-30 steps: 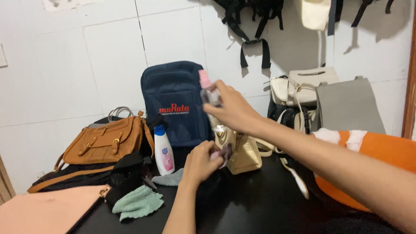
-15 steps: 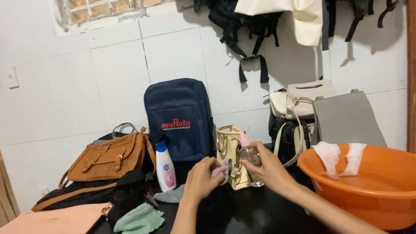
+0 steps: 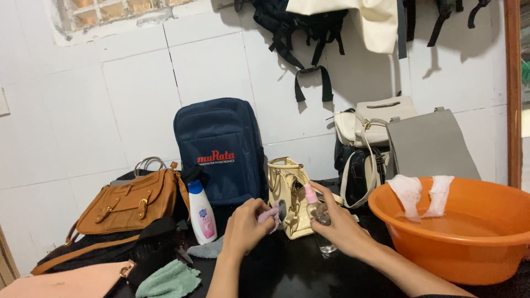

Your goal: The person sprays a cleaning solution onto a small cream-colored handbag and wipes the exterior and interior surfaces with a cloth. The person rotates the bag to clean different sides and the inside lining, then places the bag back on the table.

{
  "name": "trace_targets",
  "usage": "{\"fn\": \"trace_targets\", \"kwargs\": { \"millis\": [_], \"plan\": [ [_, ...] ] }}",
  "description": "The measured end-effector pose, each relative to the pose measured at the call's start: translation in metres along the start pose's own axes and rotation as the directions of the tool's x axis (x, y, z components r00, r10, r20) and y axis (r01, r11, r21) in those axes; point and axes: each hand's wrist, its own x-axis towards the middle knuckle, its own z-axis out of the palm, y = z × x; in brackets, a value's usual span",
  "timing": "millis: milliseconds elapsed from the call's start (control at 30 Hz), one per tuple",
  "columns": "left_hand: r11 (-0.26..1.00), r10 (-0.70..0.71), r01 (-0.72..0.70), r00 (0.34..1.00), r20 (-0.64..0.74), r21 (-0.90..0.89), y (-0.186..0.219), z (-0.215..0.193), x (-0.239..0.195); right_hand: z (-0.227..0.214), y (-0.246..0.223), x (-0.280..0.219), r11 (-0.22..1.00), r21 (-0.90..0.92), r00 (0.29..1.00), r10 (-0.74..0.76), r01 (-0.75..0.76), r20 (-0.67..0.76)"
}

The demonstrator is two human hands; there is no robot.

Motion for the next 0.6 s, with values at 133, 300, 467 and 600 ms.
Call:
{"fn": "trace_targets", "kwargs": {
  "millis": [133,300,467,600],
  "plan": [
    [1.0,-0.014,0.014,1.0,0.017,0.004,-0.003,0.001,0.0,0.002,0.019,0.01,0.997,0.076,0.998,0.011,-0.016,0.064],
    [0.999,-0.035,0.035,0.999,0.023,-0.008,0.003,-0.004,-0.002,-0.005,0.009,0.008,0.99,0.106,0.994,0.083,-0.09,0.069],
    [0.999,-0.034,0.034,0.999,0.022,0.0,-0.001,-0.001,-0.001,-0.005,0.02,0.018,0.981,0.161,0.993,0.102,-0.111,0.067],
    [0.999,-0.036,0.036,0.999,0.028,0.0,0.001,-0.003,-0.001,-0.004,0.028,0.022,0.984,0.134,0.992,0.108,-0.117,0.071]
  ]
}}
